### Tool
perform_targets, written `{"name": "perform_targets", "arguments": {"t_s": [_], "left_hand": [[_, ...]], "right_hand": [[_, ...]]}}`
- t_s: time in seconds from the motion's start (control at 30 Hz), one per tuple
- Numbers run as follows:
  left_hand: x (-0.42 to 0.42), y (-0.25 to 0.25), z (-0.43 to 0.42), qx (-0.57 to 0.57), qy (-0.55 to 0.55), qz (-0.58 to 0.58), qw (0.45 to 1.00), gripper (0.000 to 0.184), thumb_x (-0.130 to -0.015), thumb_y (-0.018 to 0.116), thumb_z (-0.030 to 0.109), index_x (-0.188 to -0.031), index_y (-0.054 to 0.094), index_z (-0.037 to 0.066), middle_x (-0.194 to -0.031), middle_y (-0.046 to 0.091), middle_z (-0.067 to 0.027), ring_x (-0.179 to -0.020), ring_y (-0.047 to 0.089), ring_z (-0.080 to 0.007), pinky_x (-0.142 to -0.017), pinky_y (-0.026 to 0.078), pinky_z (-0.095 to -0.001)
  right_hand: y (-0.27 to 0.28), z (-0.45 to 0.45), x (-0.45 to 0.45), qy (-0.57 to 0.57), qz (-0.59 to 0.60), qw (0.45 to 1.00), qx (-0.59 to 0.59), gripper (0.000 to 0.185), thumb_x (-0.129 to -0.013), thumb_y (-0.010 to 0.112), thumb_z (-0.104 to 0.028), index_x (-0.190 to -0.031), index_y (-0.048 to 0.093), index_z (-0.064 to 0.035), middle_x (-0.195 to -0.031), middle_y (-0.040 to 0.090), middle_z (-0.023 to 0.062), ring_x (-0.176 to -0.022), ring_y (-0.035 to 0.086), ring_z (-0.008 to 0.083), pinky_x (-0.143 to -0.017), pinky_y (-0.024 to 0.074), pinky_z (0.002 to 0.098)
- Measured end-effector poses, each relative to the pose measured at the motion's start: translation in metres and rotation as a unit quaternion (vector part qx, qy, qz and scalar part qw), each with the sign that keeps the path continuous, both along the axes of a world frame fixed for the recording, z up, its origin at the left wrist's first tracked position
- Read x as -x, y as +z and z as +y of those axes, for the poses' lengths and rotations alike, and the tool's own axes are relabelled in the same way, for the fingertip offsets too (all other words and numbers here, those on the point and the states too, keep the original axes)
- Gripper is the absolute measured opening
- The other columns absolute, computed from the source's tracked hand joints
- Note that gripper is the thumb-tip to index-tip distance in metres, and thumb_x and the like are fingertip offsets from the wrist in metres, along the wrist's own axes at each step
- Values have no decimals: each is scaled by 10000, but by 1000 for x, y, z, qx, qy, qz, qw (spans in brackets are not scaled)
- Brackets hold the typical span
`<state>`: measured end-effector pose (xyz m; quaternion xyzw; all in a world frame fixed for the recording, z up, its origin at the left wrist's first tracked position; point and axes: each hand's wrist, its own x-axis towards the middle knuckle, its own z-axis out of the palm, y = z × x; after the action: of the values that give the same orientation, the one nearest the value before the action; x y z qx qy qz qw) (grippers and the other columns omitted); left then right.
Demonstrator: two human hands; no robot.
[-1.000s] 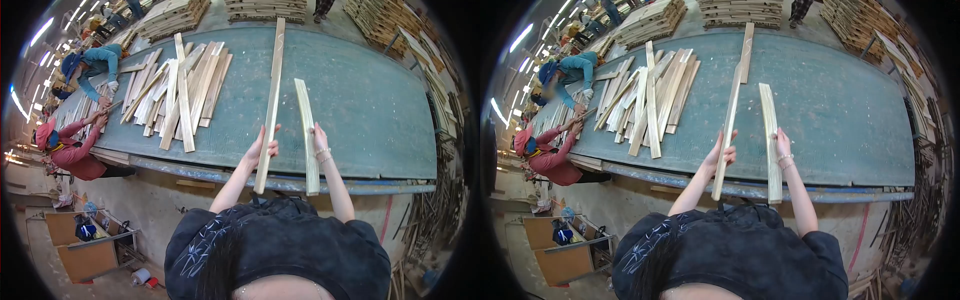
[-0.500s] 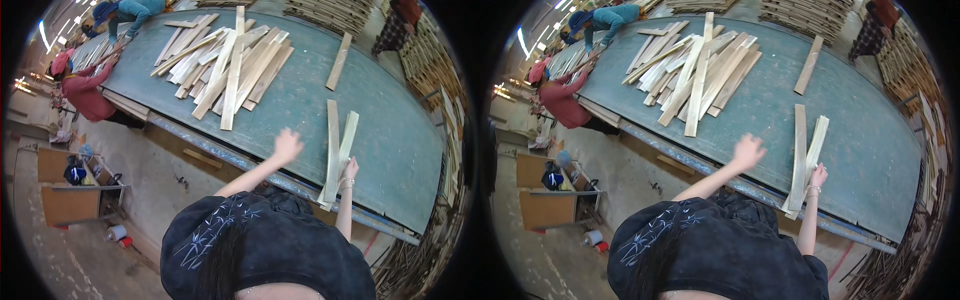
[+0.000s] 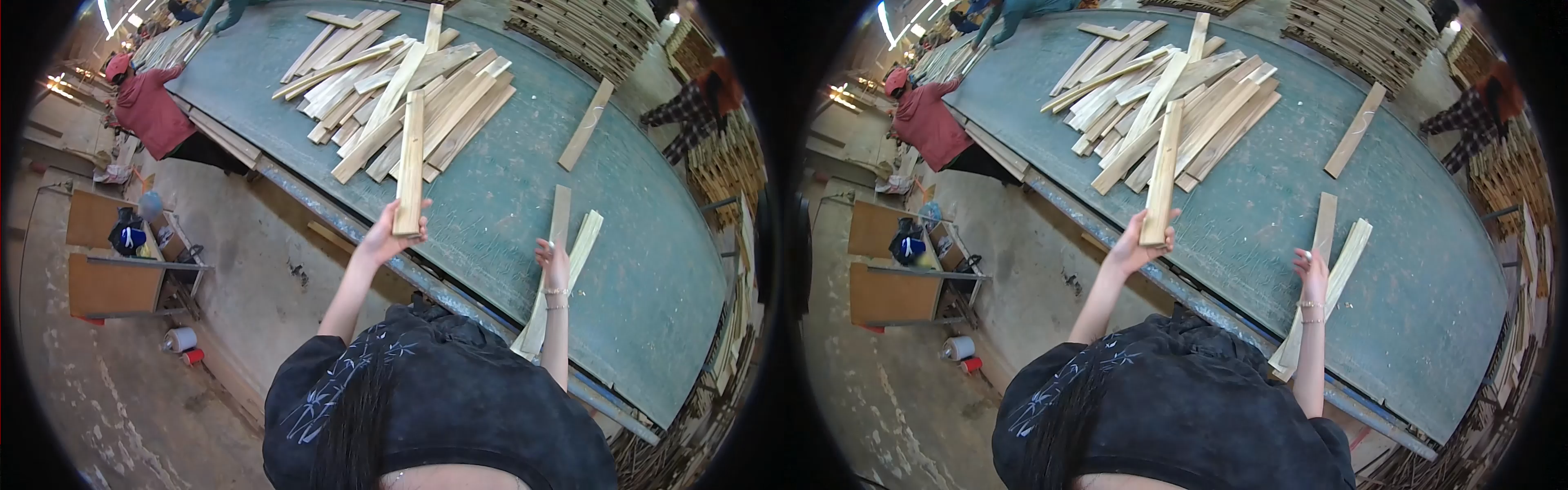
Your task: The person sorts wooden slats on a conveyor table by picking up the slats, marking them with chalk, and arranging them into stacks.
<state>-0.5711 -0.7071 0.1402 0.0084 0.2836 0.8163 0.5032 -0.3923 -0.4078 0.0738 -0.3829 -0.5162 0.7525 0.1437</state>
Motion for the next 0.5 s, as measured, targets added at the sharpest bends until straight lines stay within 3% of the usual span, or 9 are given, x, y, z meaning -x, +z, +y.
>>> {"name": "perform_targets", "arguments": {"t_s": [0.03, 0.1, 0.17, 0.23, 0.27, 0.37, 0.43, 0.47, 0.5], "left_hand": [[-8, -7, 0, 11, 1, 15, 1000, 464, -890, 274, 374, -1147, 399, 8, -752, 527, -60, -696, 541, -156, -679, 477, -306], [-25, -8, 5, 174, 6, 84, 981, 445, -877, 357, 360, -1127, 416, -3, -718, 529, -47, -645, 540, -142, -618, 490, -275], [-40, -9, 7, 222, 1, 103, 970, 401, -866, 417, 320, -1089, 445, -12, -744, 544, -62, -649, 570, -150, -607, 497, -268], [-54, -8, 12, 282, -72, 224, 930, 399, -865, 423, 324, -1065, 451, -20, -762, 560, -87, -672, 585, -154, -599, 498, -261], [-61, -5, 15, 293, -128, 249, 914, 417, -859, 432, 343, -1037, 455, -33, -770, 573, -118, -684, 591, -161, -590, 496, -251], [-47, -9, 13, 210, -457, 380, 776, 501, -847, 405, 431, -1024, 463, -34, -856, 593, -164, -795, 587, -224, -726, 469, -325], [-8, -18, 8, 338, -468, 556, 598, 576, -818, 394, 508, -1042, 467, -17, -898, 580, -213, -875, 564, -287, -789, 429, -383], [15, -19, 9, 432, -389, 569, 582, 642, -775, 416, 560, -1072, 466, -7, -905, 550, -271, -893, 543, -337, -786, 415, -421], [30, -24, 10, 565, -214, 649, 462, 729, -699, 472, 621, -1122, 438, 28, -863, 553, -220, -850, 545, -298, -709, 444, -390]], "right_hand": [[4, -11, 15, 40, 40, 992, 115, 305, -878, 392, -335, -949, 472, -50, -993, 565, 153, -790, 551, 188, -696, 433, 301], [20, -41, 43, 125, 87, 966, 210, 312, -874, 392, -357, -911, 452, -53, -1033, 546, 169, -831, 551, 211, -724, 437, 321], [29, -72, 68, 185, 89, 940, 274, 300, -874, 393, -350, -910, 449, -57, -1072, 525, 187, -862, 549, 225, -746, 437, 335], [40, -102, 90, 215, 27, 930, 299, 299, -873, 397, -349, -859, 470, -60, -1026, 543, 167, -864, 549, 236, -736, 437, 335], [8, -112, 101, 237, 36, 930, 278, 298, -870, 406, -351, -827, 480, -65, -971, 557, 141, -853, 549, 221, -722, 434, 327], [14, -138, 97, 233, -19, 942, 243, 334, -860, 431, -352, -799, 538, -41, -800, 570, 56, -773, 528, 149, -680, 410, 281], [2, -138, 83, 81, -115, 990, -6, 362, -861, 432, -344, -853, 567, -9, -752, 568, 40, -713, 493, 107, -653, 392, 259], [6, -134, 68, 52, -134, 988, -56, 377, -861, 432, -347, -877, 575, 1, -748, 565, 38, -702, 487, 102, -649, 390, 254], [9, -127, 48, 23, -154, 982, -105, 394, -861, 431, -349, -901, 583, 12, -744, 562, 37, -690, 481, 96, -645, 387, 249]]}}
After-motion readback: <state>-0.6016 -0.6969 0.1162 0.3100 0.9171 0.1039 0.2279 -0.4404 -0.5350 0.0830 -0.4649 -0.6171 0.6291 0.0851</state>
